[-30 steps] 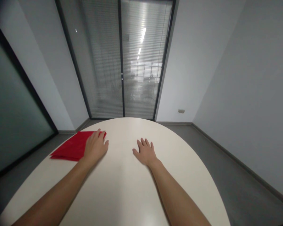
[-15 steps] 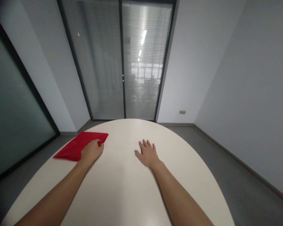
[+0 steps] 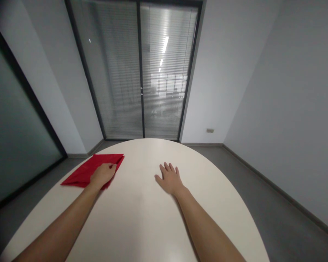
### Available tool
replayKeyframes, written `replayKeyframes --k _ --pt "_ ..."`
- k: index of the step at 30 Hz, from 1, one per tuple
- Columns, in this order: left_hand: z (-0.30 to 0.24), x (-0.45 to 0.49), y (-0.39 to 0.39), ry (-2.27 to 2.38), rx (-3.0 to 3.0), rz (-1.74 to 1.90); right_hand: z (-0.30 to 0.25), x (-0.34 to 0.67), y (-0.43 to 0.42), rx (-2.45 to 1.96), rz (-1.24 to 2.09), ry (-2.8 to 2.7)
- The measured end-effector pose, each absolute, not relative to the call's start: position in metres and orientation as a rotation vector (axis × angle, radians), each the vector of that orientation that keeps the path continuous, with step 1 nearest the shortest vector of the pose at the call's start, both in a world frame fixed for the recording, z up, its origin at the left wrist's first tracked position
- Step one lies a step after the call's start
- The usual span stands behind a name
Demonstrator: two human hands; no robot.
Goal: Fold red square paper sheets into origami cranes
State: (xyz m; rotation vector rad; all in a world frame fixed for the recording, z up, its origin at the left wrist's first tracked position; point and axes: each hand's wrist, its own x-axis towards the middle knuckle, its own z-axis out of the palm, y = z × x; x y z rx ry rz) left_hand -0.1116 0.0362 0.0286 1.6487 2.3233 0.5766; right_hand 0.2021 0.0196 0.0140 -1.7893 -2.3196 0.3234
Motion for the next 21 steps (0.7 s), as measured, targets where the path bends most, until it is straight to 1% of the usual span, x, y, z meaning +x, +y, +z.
replayKeyframes --k 11,16,19,21 --pt "0.036 -0.116 0.032 2.386 1.581 0.793 0.012 0.203 0.020 -1.792 0.314 -2.326" --pt "0.042 -0.116 0.032 2.350 1.526 1.046 0.011 0.203 0.020 -1.795 0.305 -2.328" --pt "0.058 -0.107 0.027 2.398 1.507 1.224 0.011 0.202 0.020 -1.790 0.296 -2.328" --pt "0.073 -0.095 0.021 2.333 1.632 1.432 0.011 0.201 0.020 -1.778 0.299 -2.315"
